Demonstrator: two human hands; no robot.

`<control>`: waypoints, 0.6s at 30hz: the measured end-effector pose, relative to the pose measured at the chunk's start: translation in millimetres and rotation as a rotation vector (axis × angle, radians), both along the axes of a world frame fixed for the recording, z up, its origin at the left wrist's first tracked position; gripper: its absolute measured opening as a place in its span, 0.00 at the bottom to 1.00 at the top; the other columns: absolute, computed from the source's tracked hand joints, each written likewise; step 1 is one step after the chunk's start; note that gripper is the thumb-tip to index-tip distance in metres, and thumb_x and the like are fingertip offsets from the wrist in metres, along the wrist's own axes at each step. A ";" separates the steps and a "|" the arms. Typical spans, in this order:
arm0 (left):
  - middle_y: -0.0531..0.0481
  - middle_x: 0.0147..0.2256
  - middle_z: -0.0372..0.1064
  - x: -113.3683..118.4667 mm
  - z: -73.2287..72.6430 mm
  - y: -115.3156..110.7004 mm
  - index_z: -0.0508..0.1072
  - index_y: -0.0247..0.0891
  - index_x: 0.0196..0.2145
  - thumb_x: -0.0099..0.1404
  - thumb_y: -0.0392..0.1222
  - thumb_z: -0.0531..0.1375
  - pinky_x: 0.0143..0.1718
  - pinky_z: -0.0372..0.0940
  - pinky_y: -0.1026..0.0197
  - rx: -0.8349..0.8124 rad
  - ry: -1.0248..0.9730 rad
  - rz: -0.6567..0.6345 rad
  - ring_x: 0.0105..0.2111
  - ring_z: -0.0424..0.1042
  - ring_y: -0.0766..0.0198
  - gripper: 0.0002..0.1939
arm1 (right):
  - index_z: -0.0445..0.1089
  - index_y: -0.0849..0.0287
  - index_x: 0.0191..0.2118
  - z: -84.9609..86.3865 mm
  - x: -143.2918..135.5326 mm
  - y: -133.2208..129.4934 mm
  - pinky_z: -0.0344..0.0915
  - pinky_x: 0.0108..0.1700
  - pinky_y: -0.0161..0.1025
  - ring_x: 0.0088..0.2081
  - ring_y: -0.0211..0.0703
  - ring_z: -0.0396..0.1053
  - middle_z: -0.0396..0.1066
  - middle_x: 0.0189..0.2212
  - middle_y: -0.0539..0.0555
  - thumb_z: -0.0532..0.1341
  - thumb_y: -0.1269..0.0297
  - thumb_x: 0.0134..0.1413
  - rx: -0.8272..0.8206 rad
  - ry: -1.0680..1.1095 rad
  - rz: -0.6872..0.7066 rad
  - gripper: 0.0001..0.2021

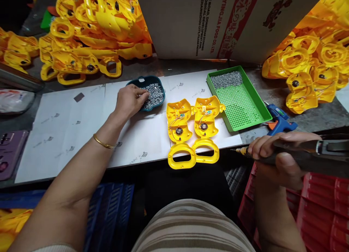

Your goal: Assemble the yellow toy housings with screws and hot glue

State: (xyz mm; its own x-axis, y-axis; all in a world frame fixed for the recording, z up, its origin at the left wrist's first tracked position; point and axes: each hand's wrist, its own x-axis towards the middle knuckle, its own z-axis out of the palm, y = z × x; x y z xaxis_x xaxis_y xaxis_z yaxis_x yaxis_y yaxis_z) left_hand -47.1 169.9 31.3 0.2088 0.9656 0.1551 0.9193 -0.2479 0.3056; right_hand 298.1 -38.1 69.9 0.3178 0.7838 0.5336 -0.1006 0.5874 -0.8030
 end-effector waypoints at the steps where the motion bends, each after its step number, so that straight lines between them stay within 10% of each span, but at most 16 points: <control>1: 0.45 0.37 0.75 0.5 0.9 -1.9 0.81 0.39 0.42 0.64 0.48 0.57 0.40 0.64 0.56 0.036 -0.044 0.030 0.34 0.71 0.58 0.17 | 0.71 0.56 0.43 0.1 0.6 2.0 0.62 0.17 0.39 0.17 0.38 0.62 0.64 0.21 0.46 0.61 0.68 0.48 0.005 -0.004 0.011 0.14; 11: 0.48 0.30 0.77 7.8 0.9 -19.0 0.80 0.39 0.31 0.61 0.46 0.63 0.33 0.64 0.58 0.186 -0.236 0.058 0.29 0.70 0.61 0.09 | 0.71 0.55 0.41 2.5 -1.5 15.4 0.60 0.14 0.37 0.16 0.39 0.61 0.64 0.19 0.45 0.63 0.68 0.48 -0.016 -0.007 0.000 0.11; 18: 0.49 0.32 0.78 77.6 17.1 -114.7 0.80 0.37 0.34 0.63 0.40 0.64 0.27 0.66 0.66 0.024 -0.669 -0.255 0.29 0.74 0.67 0.06 | 0.70 0.55 0.40 14.7 -14.8 22.1 0.62 0.16 0.37 0.15 0.37 0.60 0.63 0.19 0.45 0.64 0.63 0.50 -0.020 0.072 0.024 0.10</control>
